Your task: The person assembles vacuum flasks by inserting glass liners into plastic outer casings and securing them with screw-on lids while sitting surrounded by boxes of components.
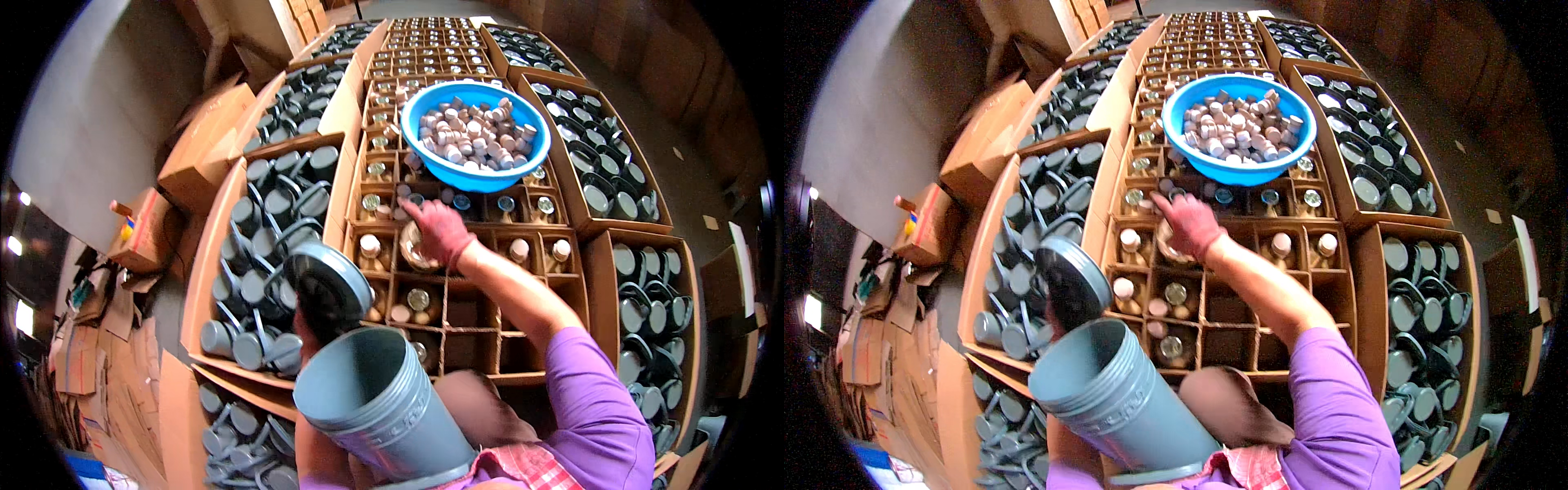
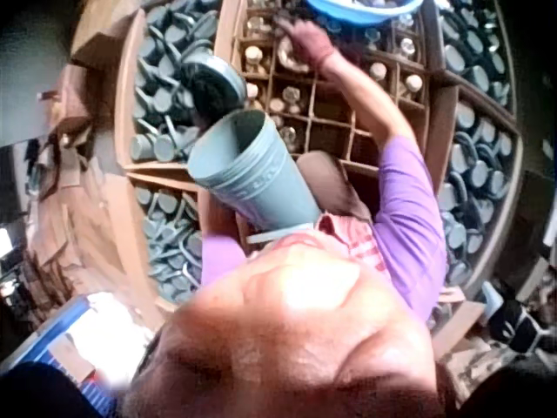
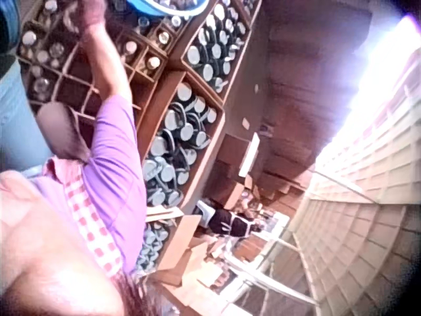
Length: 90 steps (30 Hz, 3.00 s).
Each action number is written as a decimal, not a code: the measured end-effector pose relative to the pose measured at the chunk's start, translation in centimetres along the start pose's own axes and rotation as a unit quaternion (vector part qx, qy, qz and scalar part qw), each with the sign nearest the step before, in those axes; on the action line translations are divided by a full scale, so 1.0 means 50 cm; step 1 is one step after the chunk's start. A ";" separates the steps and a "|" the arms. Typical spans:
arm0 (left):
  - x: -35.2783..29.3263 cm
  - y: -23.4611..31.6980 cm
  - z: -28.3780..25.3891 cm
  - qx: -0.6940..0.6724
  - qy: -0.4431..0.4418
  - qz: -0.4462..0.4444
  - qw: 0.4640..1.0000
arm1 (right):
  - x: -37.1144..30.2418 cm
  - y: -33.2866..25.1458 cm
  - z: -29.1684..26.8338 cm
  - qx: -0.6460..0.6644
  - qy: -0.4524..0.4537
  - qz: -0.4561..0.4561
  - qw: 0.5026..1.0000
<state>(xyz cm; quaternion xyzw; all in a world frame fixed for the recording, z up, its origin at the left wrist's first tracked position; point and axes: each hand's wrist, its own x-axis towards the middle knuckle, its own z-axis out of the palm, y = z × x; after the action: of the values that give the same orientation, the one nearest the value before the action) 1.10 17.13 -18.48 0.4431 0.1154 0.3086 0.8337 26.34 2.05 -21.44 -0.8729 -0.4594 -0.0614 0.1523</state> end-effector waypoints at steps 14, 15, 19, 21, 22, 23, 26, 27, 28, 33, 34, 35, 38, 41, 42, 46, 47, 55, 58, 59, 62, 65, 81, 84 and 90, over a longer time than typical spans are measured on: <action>0.014 0.041 0.170 -0.223 -0.146 -0.008 0.964 | -0.102 -0.138 -0.527 0.485 0.131 -0.398 0.767; 0.011 0.047 0.177 -0.229 -0.143 -0.002 0.963 | -0.087 -0.118 -0.514 0.581 0.134 -0.309 0.741; -0.031 0.036 0.203 -0.245 -0.115 0.017 0.962 | -0.102 -0.062 -0.455 0.749 0.066 -0.172 0.636; -0.063 0.029 0.209 -0.247 -0.124 0.012 0.961 | -0.145 -0.057 -0.423 0.783 -0.003 -0.151 0.604; -0.078 0.028 0.210 -0.249 -0.138 0.005 0.959 | -0.166 -0.060 -0.408 0.740 0.016 -0.115 0.663; -0.087 0.027 0.213 -0.254 -0.157 -0.002 0.954 | -0.183 -0.061 -0.403 0.758 -0.049 -0.101 0.643; -0.094 0.041 0.218 -0.256 -0.257 -0.043 0.931 | -0.218 -0.074 -0.400 0.689 -0.224 -0.146 0.673; -0.089 0.047 0.220 -0.252 -0.295 -0.062 0.920 | -0.223 -0.077 -0.406 0.640 -0.279 -0.137 0.703; -0.083 0.054 0.221 -0.249 -0.325 -0.076 0.909 | -0.225 -0.079 -0.413 0.592 -0.320 -0.110 0.732; -0.066 0.088 0.214 -0.118 0.036 0.064 0.990 | -0.235 -0.079 -0.437 0.506 -0.305 -0.143 0.794; -0.069 0.090 0.214 -0.111 0.086 0.115 0.983 | -0.240 -0.079 -0.432 0.537 -0.259 -0.096 0.797; -0.078 0.091 0.214 -0.061 0.054 0.183 0.980 | -0.244 -0.079 -0.425 0.582 -0.194 -0.079 0.786; -0.110 0.088 0.229 0.208 0.090 0.332 0.916 | -0.263 -0.085 -0.384 0.738 0.042 -0.050 0.672; -0.131 0.095 0.261 0.245 -0.270 0.391 0.845 | -0.281 -0.103 -0.332 0.797 0.062 -0.073 0.597; -0.137 0.102 0.273 0.290 -0.314 0.317 0.847 | -0.290 -0.107 -0.320 0.813 0.023 -0.090 0.576; -0.135 0.128 0.312 0.289 -0.306 0.257 0.870 | -0.304 -0.113 -0.295 0.805 0.115 -0.071 0.577; -0.131 0.131 0.317 0.292 -0.308 0.238 0.874 | -0.307 -0.111 -0.293 0.788 0.132 -0.088 0.595; -0.088 0.109 0.286 0.282 -0.369 0.135 0.875 | -0.314 -0.072 -0.236 0.804 0.067 -0.051 0.588; -0.084 0.123 0.291 0.364 -0.382 0.093 0.845 | -0.303 -0.088 -0.175 0.847 0.071 -0.037 0.525; -0.084 0.131 0.303 0.366 -0.392 0.078 0.840 | -0.296 -0.095 -0.159 0.862 0.081 -0.051 0.497; -0.102 0.167 0.355 0.477 -0.347 -0.013 0.808 | -0.281 -0.124 -0.137 0.856 0.101 -0.084 0.500; -0.144 0.186 0.398 0.727 -0.335 0.077 0.594 | -0.271 -0.154 -0.151 0.790 0.082 0.010 0.607; -0.321 0.278 0.373 0.810 -0.250 0.201 0.491 | -0.273 -0.266 -0.205 0.803 -0.030 -0.163 0.572; -0.356 0.280 0.375 0.811 -0.225 0.180 0.509 | -0.294 -0.270 -0.241 0.729 0.014 -0.168 0.663; -0.345 0.242 0.341 0.734 -0.238 0.283 0.569 | -0.319 -0.260 -0.249 0.692 0.122 -0.145 0.696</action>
<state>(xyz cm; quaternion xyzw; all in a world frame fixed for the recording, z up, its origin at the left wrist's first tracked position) -9.44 0.14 -0.16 0.9707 -0.0312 0.2211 0.0894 6.97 -7.53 -10.88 -0.4286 -0.4699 0.1465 0.7576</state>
